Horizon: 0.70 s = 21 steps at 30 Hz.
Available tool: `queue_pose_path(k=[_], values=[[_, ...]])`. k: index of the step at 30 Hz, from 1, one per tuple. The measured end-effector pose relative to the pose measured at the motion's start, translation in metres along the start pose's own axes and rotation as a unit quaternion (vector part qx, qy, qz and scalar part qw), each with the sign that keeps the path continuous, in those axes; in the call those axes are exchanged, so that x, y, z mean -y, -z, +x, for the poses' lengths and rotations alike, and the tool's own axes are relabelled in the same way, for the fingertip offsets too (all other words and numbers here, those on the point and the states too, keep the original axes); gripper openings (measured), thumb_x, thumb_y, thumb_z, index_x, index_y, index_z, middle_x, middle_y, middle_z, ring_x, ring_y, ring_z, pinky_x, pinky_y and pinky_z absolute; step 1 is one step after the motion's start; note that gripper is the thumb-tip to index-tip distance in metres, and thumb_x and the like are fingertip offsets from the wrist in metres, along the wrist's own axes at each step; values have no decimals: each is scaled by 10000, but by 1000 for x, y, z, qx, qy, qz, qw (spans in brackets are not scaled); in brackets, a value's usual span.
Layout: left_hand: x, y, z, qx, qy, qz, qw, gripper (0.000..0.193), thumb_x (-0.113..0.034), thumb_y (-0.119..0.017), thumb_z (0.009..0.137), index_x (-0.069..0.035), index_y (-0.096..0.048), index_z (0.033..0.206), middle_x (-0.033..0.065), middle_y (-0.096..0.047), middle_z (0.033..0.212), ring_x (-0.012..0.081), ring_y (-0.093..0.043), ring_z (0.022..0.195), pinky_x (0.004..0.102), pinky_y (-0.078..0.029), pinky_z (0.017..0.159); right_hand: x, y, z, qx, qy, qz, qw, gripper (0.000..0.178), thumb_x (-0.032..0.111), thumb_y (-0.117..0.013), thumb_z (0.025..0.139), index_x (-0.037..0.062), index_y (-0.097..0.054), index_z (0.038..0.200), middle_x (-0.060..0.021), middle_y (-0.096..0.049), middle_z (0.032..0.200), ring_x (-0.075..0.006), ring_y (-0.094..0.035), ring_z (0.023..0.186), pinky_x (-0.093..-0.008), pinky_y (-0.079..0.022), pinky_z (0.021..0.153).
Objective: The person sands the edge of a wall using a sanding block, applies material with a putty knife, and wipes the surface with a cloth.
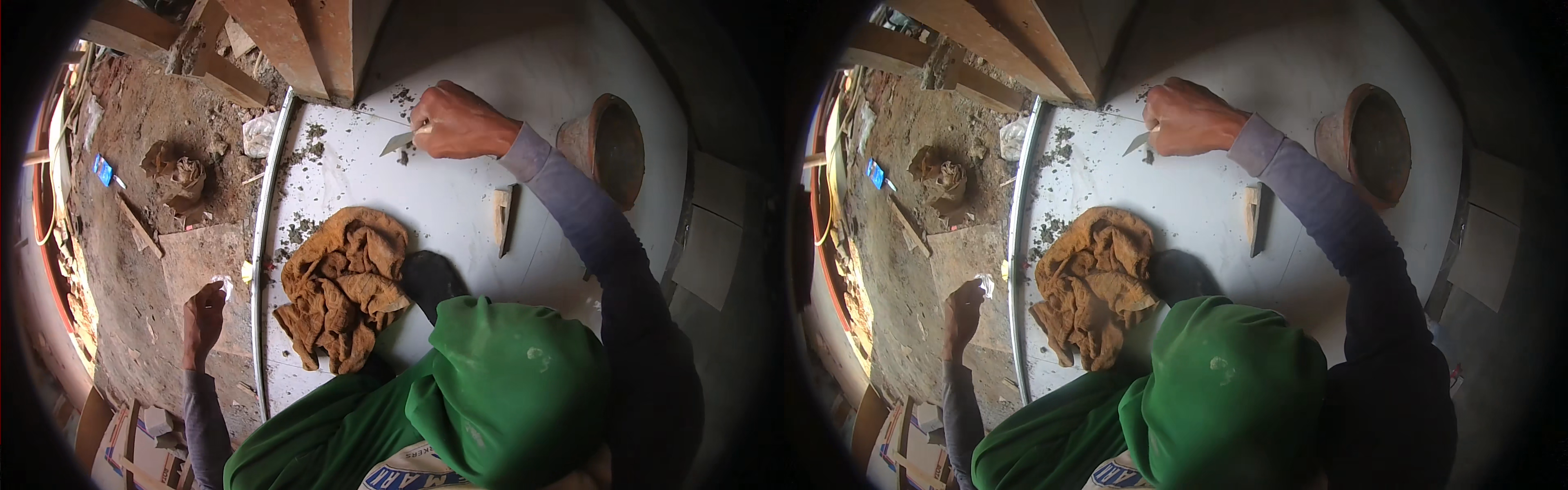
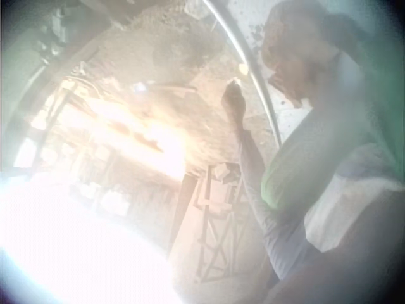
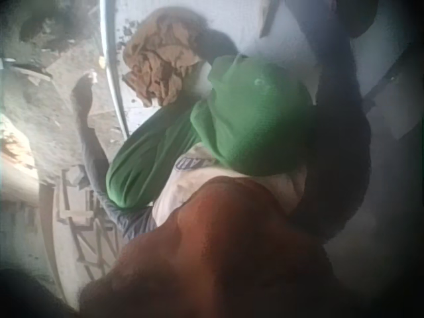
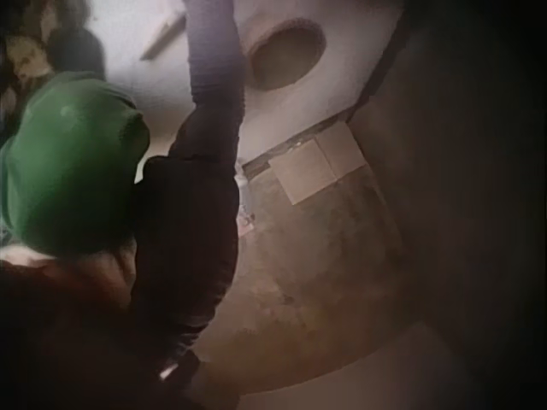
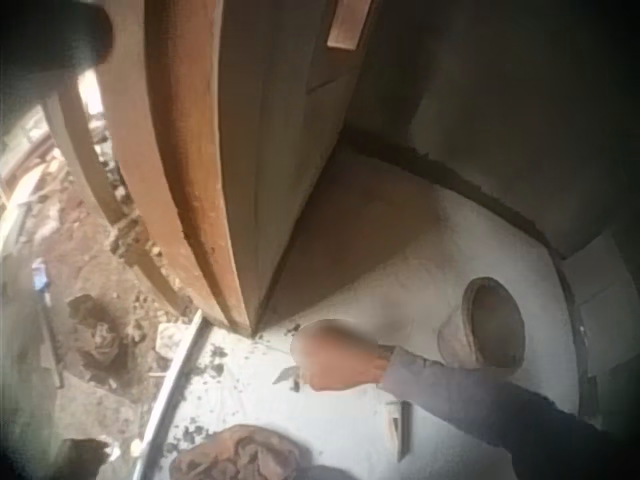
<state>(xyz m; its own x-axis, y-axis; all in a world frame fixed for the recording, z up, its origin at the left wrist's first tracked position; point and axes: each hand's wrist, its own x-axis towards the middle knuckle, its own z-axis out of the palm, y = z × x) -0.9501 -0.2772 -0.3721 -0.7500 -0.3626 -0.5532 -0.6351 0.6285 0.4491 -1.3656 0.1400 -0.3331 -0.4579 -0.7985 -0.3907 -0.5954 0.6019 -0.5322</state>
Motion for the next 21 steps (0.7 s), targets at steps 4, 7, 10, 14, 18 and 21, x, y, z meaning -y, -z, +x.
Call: queue_pose_path(k=[4,7,10,14,18,21], values=[[-133,-11,7,44,-177,-44,982,479,-319,-763,1031,17,-702,1367,233,-770,1221,342,-763,1063,435,-596,946,37,-49,-31,72,41,225,971,276,145,-707,815,-75,-808,949,-208,-738,731,-232,-700,651,-392,-559,650],[-211,-31,11,115,-337,-15,934,607,-378,-816,996,48,-656,1398,242,-736,1314,389,-739,1210,467,-586,1006,59,-90,-27,112,75,351,927,305,244,-797,890,-48,-816,975,-108,-778,788,-152,-670,688,-348,-544,659],[-203,-42,8,144,-300,-90,939,364,-227,-792,1013,12,-710,1275,190,-801,1075,384,-795,965,430,-624,861,88,-101,-15,153,56,477,864,281,215,-783,919,-52,-810,1003,-84,-773,786,-119,-677,669,-303,-525,616],[-178,-38,2,127,-267,-80,952,158,-137,-754,1002,-9,-744,1095,155,-801,933,354,-792,810,426,-618,740,77,-106,-22,179,16,533,827,276,246,-786,903,-28,-797,938,-72,-780,765,-107,-676,601,-276,-534,573],[-91,-38,12,155,-195,31,968,114,-112,-686,940,-40,-774,954,132,-788,881,320,-786,776,420,-603,701,55,-126,-45,-7,13,405,914,258,229,-753,907,-23,-777,959,-168,-775,789,-260,-742,656,-370,-572,624],[-85,-20,15,106,-201,84,970,224,-235,-738,983,-27,-775,909,171,-769,818,310,-799,788,397,-618,718,67,-169,-66,-159,109,66,979,247,232,-748,904,44,-774,1061,-347,-756,1045,-552,-681,1236,-677,-332,1231]])
